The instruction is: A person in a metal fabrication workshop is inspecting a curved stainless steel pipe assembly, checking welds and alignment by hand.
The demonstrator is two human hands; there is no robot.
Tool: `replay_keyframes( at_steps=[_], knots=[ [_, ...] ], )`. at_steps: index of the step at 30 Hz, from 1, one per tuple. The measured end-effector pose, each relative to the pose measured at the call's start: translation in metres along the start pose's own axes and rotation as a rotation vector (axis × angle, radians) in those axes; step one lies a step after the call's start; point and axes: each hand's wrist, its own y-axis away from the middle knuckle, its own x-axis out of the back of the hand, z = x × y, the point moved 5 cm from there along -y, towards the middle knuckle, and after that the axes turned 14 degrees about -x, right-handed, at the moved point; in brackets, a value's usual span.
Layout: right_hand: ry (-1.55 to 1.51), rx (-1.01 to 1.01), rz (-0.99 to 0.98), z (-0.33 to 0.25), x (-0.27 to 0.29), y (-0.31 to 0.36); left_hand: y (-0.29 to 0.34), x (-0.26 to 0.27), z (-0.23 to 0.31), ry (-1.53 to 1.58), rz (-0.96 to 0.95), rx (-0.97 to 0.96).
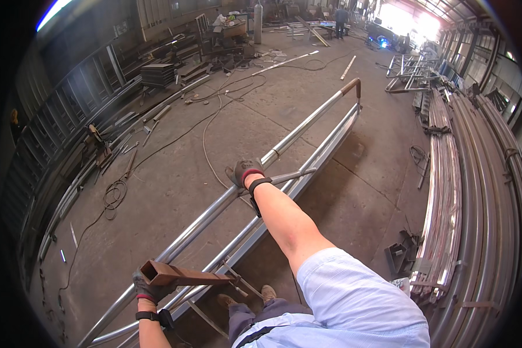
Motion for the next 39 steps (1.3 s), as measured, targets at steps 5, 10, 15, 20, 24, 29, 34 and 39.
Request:
replay_keyframes(
  at_steps=[5, 10, 15, 20, 24, 29, 34, 39],
  knots=[
    [-0.023, 0.005, 0.025, -0.001, 0.001, 0.002, 0.001, -0.001, -0.004, 0.020, -0.028, 0.018],
    [-0.026, 0.012, 0.036, 0.000, -0.001, -0.001, 0.000, -0.003, -0.006, 0.007, -0.008, -0.002],
    [-0.020, 0.016, 0.044, -0.002, 0.002, 0.001, 0.001, -0.005, -0.011, 0.000, 0.005, -0.005],
    [-0.027, 0.018, 0.037, 0.000, -0.001, -0.002, 0.002, -0.007, -0.015, -0.005, 0.023, -0.008],
    [-0.022, 0.014, 0.039, -0.001, -0.003, -0.003, 0.001, -0.005, -0.013, -0.007, 0.035, 0.013],
    [-0.015, 0.003, 0.036, 0.000, 0.001, 0.001, -0.002, 0.009, 0.003, 0.149, 0.041, 0.037],
    [-0.026, 0.005, 0.036, -0.001, 0.000, 0.001, -0.002, 0.008, 0.002, 0.160, 0.164, 0.000],
    [-0.037, 0.005, 0.077, -0.001, -0.002, -0.002, 0.001, 0.002, -0.006, 0.095, 0.150, -0.006]
  ],
)
